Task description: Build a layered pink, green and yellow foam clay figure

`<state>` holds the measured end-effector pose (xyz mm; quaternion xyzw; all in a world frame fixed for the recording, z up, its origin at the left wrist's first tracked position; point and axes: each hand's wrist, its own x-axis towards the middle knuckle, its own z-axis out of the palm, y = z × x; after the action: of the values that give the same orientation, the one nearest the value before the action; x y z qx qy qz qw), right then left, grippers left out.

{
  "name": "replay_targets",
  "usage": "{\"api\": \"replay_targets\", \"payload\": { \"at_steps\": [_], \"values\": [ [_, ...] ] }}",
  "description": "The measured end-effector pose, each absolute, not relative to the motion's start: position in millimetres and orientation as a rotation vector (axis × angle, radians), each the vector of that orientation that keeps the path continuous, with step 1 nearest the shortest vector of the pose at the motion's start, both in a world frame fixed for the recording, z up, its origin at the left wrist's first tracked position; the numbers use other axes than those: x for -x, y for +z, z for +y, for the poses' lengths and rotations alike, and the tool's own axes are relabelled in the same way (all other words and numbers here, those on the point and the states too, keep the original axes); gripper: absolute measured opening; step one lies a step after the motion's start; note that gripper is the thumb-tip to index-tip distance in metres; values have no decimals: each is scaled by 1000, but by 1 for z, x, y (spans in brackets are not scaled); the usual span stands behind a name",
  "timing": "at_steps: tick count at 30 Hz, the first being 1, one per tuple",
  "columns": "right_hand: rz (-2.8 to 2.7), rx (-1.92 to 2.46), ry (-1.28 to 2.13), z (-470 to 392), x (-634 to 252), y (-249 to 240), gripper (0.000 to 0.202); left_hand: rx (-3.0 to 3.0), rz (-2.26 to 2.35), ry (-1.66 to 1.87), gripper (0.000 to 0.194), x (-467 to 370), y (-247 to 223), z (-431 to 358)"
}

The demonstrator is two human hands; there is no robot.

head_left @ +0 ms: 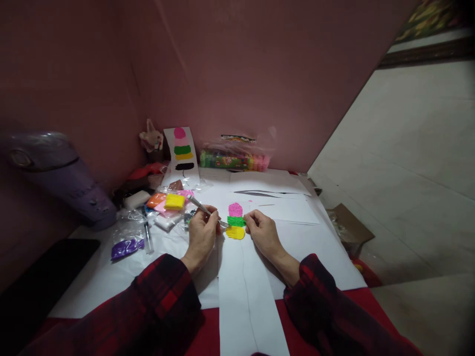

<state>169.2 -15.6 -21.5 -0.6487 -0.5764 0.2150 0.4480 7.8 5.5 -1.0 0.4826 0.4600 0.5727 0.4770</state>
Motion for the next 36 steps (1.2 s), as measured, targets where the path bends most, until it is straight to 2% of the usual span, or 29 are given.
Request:
{"api": "replay_targets", "payload": {
  "at_steps": [16, 36],
  "values": [
    [-1431, 1606, 538, -15, -168, -21, 25, -1215, 1064, 1323, 17, -11, -6, 6],
    [-1441, 1609, 531, -15, -169, -22, 25, -1328, 1213, 1389, 6, -8, -4, 7]
  ]
}}
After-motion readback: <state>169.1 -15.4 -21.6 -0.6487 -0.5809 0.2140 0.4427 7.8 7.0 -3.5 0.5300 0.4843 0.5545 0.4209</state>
